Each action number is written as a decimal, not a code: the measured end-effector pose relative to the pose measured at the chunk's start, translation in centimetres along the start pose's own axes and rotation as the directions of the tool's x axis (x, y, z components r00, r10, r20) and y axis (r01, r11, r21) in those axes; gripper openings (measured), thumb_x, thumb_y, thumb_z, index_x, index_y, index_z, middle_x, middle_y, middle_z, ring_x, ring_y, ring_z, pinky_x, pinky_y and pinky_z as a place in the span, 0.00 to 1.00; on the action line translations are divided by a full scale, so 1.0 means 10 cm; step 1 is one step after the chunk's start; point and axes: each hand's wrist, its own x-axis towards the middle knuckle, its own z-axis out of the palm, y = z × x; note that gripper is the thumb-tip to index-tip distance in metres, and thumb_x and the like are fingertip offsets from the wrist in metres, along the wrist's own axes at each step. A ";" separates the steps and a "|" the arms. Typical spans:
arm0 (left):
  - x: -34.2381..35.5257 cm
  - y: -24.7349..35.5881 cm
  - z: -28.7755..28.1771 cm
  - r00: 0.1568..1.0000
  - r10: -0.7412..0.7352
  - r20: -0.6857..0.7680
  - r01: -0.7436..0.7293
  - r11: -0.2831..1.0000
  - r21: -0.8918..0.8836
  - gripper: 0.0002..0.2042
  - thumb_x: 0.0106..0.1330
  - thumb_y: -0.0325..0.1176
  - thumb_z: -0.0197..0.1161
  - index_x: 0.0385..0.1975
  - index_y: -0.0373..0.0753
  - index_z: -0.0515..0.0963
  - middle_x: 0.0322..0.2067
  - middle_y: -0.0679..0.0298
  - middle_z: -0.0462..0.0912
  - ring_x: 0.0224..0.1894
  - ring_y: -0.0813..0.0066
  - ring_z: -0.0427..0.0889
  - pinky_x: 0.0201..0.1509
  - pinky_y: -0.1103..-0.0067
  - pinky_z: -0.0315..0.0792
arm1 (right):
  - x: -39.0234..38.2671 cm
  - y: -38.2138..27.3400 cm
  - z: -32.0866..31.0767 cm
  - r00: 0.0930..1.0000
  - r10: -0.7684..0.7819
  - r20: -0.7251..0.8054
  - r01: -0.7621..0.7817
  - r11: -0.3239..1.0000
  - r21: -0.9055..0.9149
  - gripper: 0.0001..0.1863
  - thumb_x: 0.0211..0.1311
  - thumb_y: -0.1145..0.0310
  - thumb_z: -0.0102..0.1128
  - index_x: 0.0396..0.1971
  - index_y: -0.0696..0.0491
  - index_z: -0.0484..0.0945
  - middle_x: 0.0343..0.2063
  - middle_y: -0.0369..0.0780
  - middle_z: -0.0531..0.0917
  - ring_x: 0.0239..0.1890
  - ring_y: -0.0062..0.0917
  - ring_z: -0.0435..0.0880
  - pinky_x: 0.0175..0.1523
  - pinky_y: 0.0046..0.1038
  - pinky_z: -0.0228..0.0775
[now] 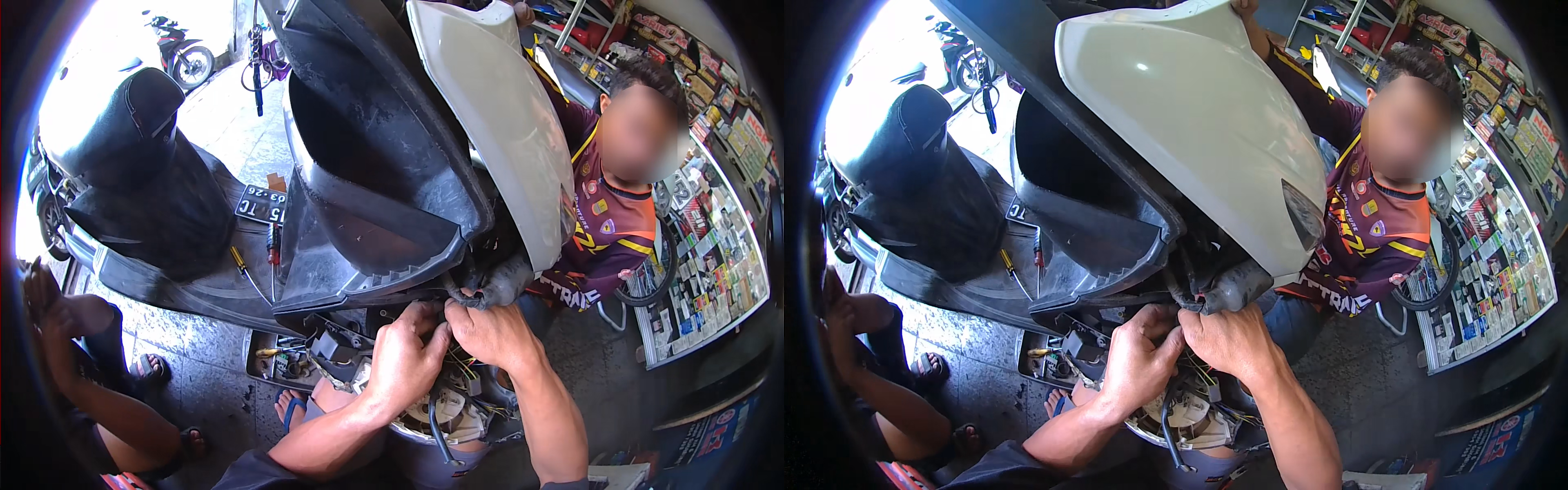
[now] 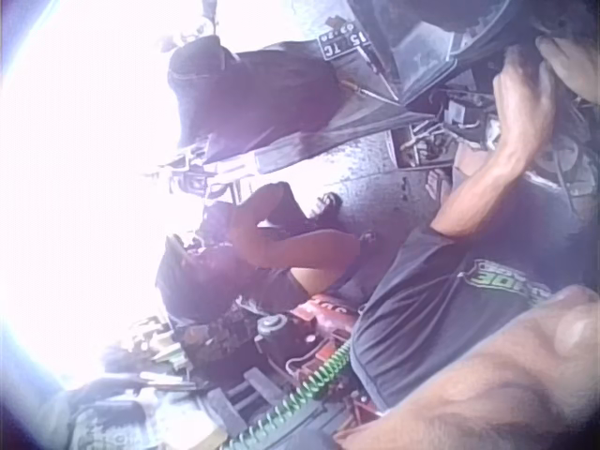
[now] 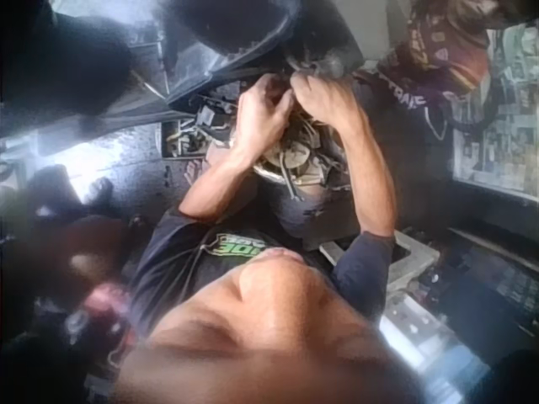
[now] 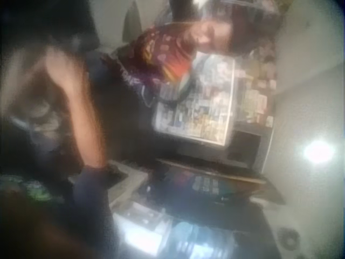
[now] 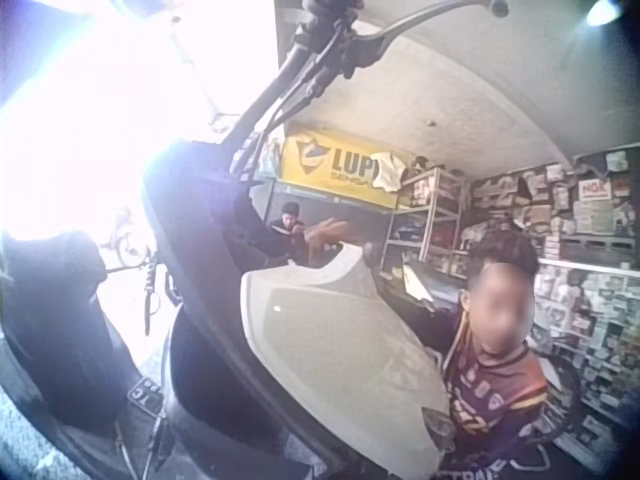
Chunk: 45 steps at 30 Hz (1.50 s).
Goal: The person works on motorcycle wiring, using a screwdriver, pliers, and scissors to manipulate and cut wires, before testing the lights.
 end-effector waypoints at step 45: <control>-0.03 0.15 -0.11 0.731 0.024 0.682 0.389 0.807 -0.445 0.14 0.75 0.29 0.64 0.53 0.32 0.70 0.41 0.56 0.90 0.36 0.82 0.84 0.43 0.82 0.78 | -0.96 -0.39 -0.75 0.910 0.390 -0.139 -0.225 0.747 0.625 0.09 0.65 0.72 0.68 0.38 0.62 0.86 0.47 0.55 0.85 0.52 0.44 0.87 0.57 0.37 0.77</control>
